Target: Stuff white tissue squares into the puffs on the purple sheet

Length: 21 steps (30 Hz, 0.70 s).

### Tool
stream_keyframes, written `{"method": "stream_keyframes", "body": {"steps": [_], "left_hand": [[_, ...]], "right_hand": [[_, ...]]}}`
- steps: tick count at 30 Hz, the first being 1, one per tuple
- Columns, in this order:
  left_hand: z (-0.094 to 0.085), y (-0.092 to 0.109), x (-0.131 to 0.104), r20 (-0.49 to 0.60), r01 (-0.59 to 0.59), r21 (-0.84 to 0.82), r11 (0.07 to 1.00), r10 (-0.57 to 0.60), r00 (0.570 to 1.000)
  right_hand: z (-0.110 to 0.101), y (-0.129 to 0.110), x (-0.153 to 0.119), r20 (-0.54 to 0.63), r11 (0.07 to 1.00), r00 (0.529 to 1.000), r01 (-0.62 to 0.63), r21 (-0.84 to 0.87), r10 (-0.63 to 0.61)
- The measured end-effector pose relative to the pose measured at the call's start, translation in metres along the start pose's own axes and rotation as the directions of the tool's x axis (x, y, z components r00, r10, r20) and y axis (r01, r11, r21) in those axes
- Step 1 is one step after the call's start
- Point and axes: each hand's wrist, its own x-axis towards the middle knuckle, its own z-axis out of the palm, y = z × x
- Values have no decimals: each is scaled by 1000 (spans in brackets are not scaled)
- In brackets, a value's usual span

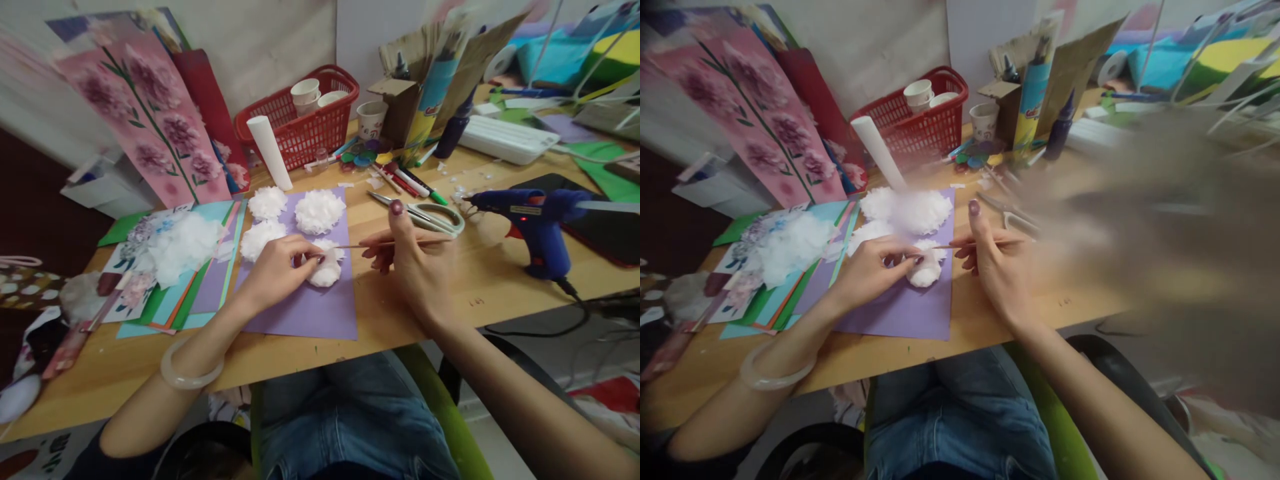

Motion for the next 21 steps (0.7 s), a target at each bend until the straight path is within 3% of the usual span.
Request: {"method": "stream_keyframes", "body": {"steps": [3,8,14,18,21], "left_hand": [[4,-2,2,-24,17,2,1000,-17,1000],[5,-3,4,-28,10,-3,1000,-10,1000],[-8,-5,-4,-10,-79,-29,996,79,997],[-5,-22,-18,7,-107,-20,994,107,994],[4,-39,-28,54,-106,-47,993,109,993]], "right_hand": [[-1,-1,-8,-62,995,993,97,-23,-98],[1,3,-16,75,948,957,288,-135,-280],[5,6,-16,189,875,897,434,-216,-399],[3,9,-17,282,785,841,535,-311,-462],[2,9,-18,380,675,771,633,-378,-510]]}}
